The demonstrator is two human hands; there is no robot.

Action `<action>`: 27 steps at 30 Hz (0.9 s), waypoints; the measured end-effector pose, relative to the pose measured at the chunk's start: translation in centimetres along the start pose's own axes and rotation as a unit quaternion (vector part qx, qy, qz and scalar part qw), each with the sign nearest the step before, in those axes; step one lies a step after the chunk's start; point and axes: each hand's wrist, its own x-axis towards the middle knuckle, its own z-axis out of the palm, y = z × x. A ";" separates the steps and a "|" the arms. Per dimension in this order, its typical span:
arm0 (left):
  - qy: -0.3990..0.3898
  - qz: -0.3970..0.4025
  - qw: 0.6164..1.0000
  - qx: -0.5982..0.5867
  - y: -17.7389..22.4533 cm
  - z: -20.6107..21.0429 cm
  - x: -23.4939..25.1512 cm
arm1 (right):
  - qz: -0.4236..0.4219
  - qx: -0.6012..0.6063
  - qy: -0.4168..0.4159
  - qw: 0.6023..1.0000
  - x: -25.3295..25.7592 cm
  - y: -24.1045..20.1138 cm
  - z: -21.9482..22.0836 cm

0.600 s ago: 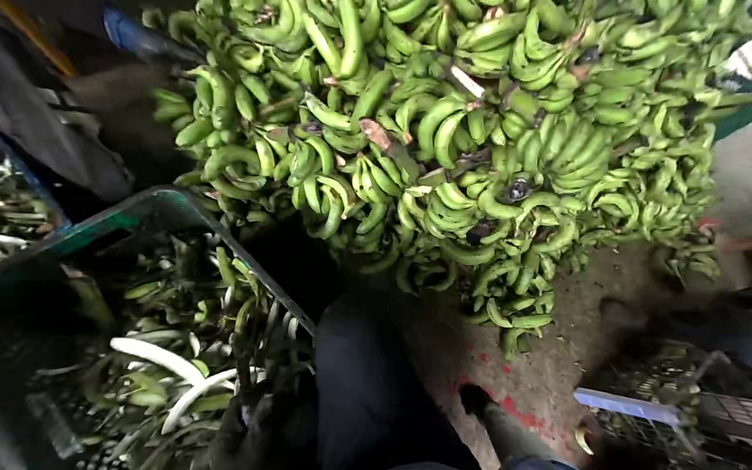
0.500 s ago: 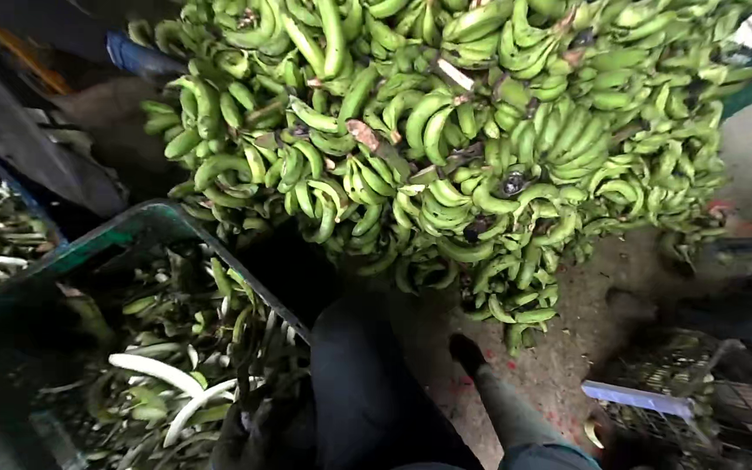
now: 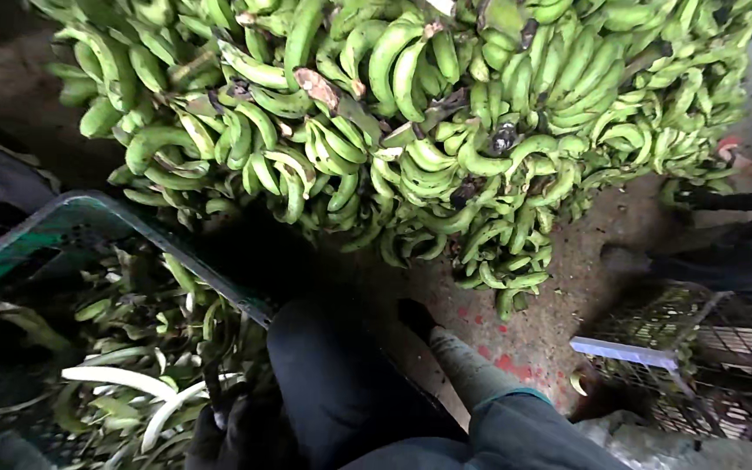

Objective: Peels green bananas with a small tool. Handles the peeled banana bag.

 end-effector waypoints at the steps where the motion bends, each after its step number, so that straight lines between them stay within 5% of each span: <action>1: 0.001 -0.005 1.000 -0.009 0.1 0.1 0.0 | 0.038 -0.035 -0.022 0.998 0.0 2.4 0.9; 7: 0.007 -0.008 1.000 0.013 0.4 0.2 0.2 | 0.176 -0.068 -0.016 0.982 -1.3 10.5 -0.6; 17: 0.005 -0.007 1.000 -0.012 0.6 0.0 0.0 | 0.063 -0.028 0.222 0.972 1.0 3.6 -6.8; 24: 0.027 0.012 0.999 -0.028 1.7 -1.3 0.8 | -0.144 -0.332 0.056 0.931 4.1 -2.1 -3.4; 27: 0.017 -0.003 0.999 -0.033 1.2 -1.5 1.0 | -0.130 -0.350 -0.014 0.928 4.7 -4.4 -0.9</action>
